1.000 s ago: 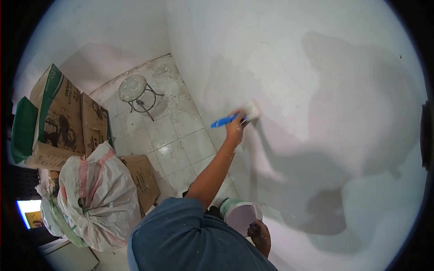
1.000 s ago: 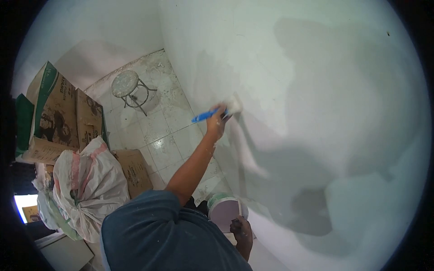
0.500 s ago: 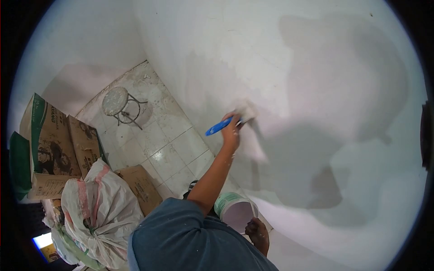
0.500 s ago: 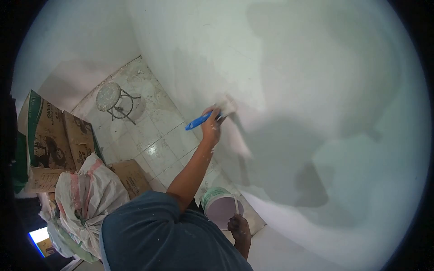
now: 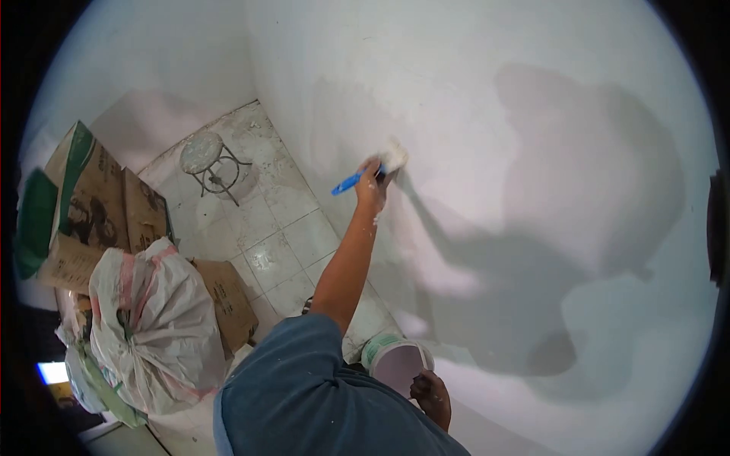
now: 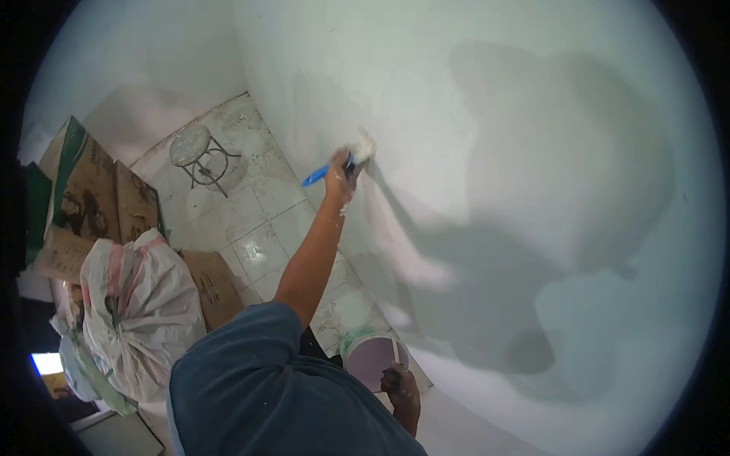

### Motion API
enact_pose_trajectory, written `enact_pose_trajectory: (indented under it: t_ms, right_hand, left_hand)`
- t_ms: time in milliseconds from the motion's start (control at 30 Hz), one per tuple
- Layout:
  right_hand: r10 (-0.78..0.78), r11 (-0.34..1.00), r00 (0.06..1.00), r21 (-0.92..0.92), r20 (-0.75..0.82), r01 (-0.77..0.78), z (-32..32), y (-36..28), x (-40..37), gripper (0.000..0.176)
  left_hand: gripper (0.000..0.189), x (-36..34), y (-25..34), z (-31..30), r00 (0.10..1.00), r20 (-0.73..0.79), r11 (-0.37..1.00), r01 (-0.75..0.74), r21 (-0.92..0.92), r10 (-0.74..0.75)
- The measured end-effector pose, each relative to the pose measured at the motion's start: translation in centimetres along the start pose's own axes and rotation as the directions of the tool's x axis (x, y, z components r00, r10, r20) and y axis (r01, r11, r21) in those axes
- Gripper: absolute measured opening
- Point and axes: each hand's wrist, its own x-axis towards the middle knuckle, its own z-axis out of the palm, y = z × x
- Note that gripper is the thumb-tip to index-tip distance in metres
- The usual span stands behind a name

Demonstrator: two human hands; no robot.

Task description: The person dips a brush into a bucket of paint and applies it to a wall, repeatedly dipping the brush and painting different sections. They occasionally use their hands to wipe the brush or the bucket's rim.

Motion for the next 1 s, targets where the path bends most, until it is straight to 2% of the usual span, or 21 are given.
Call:
enact_pose_trajectory:
  t_ms: [33, 67, 133, 167, 267, 333, 367, 400, 433, 500, 533, 600, 633, 667, 700, 733, 800, 833, 900, 967, 1000]
  right_hand:
    - [0.0, 1.0, 0.999, -0.024, 0.045, 0.001, -1.6, 0.0, 0.1, 0.028]
    - [0.005, 1.0, 0.998, -0.029, 0.058, -0.004, -2.8, -0.3, 0.1, 0.028]
    - [0.033, 0.992, 0.996, -0.116, -0.08, -0.042, -5.4, -0.5, -0.3, 0.029]
    - [-0.048, 0.992, 0.994, -0.119, -0.098, 0.037, -7.0, -0.2, -0.3, 0.025]
    - [0.024, 0.997, 0.999, -0.075, -0.029, -0.026, -10.6, -1.1, 0.4, 0.023]
    - [0.049, 0.997, 0.998, -0.053, 0.036, -0.047, -12.5, -1.0, 1.3, 0.023]
    - [0.054, 0.998, 0.994, -0.037, 0.094, -0.05, -13.0, -1.3, 1.7, 0.023]
    - [0.078, 0.995, 0.993, -0.063, 0.091, -0.072, -13.4, -1.7, 2.1, 0.024]
    - [0.1, 0.992, 0.991, -0.085, 0.09, -0.092, -13.3, -2.2, 2.5, 0.024]
    - [0.116, 0.985, 0.984, -0.141, 0.135, -0.096, -13.1, -3.4, 3.1, 0.032]
    - [0.145, 0.983, 0.974, -0.135, 0.174, -0.122, -12.7, -4.4, 3.1, 0.032]
    - [0.195, 0.977, 0.955, -0.135, 0.225, -0.167, -11.2, -6.2, 2.6, 0.033]
    - [0.215, 0.973, 0.948, -0.139, 0.235, -0.186, -10.4, -6.8, 2.2, 0.034]
    - [0.212, 0.975, 0.948, -0.123, 0.238, -0.187, -9.7, -7.4, 1.8, 0.034]
    - [0.216, 0.975, 0.926, -0.124, 0.309, -0.186, -9.0, -7.9, 1.5, 0.034]
    - [0.22, 0.975, 0.9, -0.122, 0.375, -0.188, -8.3, -8.2, 1.0, 0.033]
    - [0.21, 0.977, 0.827, -0.087, 0.521, -0.193, -6.5, -9.1, -0.4, 0.033]
    - [0.2, 0.98, 0.841, -0.103, 0.502, -0.171, -5.1, -9.7, -1.9, 0.032]
    - [0.188, 0.982, 0.858, -0.122, 0.479, -0.147, -1.8, -10.8, -4.9, 0.031]
    - [0.135, 0.98, 0.866, -0.196, 0.481, -0.044, 1.0, -11.7, -7.5, 0.029]
    - [0.138, 0.98, 0.869, -0.195, 0.475, -0.05, 2.1, -12.1, -8.4, 0.029]
  left_hand:
    - [0.017, 0.0, -2.0, -3.4, 0.991, -0.109, 0.997, 0.073, 0.002, -0.073]
    - [0.019, -0.2, -3.8, -7.3, 0.985, -0.158, 0.991, 0.09, 0.102, -0.073]
    - [0.022, -2.9, -6.4, -15.9, 0.952, -0.292, 0.93, 0.184, 0.317, -0.089]
    - [0.023, -5.4, -6.5, -19.4, 0.924, -0.372, 0.868, 0.257, 0.424, -0.092]
    - [0.022, -15.9, -4.1, -26.7, 0.801, -0.59, 0.933, 0.283, 0.223, -0.102]
    - [0.021, -23.6, -1.0, -31.3, 0.763, -0.617, 0.895, 0.395, 0.205, -0.195]
    - [0.022, -27.2, 0.7, -32.3, 0.743, -0.635, 0.87, 0.439, 0.225, -0.21]
    - [0.024, -30.5, 2.3, -33.0, 0.737, -0.658, 0.855, 0.433, 0.284, -0.155]
    - [0.023, -33.4, 4.6, -32.4, 0.661, -0.736, 0.826, 0.489, 0.279, -0.143]
    - [0.023, -37.8, 8.2, -30.2, 0.591, -0.806, 0.795, 0.49, 0.357, -0.002]
    - [0.023, -39.3, 9.6, -28.6, 0.589, -0.808, 0.792, 0.493, 0.361, 0.002]
    - [0.021, -41.6, 12.6, -25.1, 0.742, -0.664, 0.767, 0.37, 0.524, 0.096]
    - [0.021, -42.2, 13.5, -22.8, 0.743, -0.662, 0.758, 0.376, 0.533, 0.097]
    - [0.019, -42.1, 13.9, -20.1, 0.852, -0.511, 0.745, 0.267, 0.611, 0.113]
    - [0.017, -41.9, 14.2, -17.1, 0.931, -0.342, 0.731, 0.149, 0.666, 0.123]
    - [0.017, -41.7, 14.4, -14.0, 0.966, -0.255, 0.741, 0.139, 0.657, 0.044]
    - [0.016, -41.4, 13.8, -8.0, 0.987, -0.143, 0.739, 0.152, 0.656, -0.075]
    - [0.013, -41.3, 13.2, -5.5, 0.986, -0.116, 0.7, 0.168, 0.694, -0.122]
    - [0.012, -41.7, 12.2, -0.6, 0.966, 0.055, 0.496, 0.08, 0.865, -0.252]
    - [0.011, -41.4, 11.1, 1.8, 0.933, 0.12, 0.256, -0.031, 0.966, -0.339]
    - [0.011, -41.7, 10.6, 2.8, 0.932, 0.113, 0.255, -0.023, 0.967, -0.344]
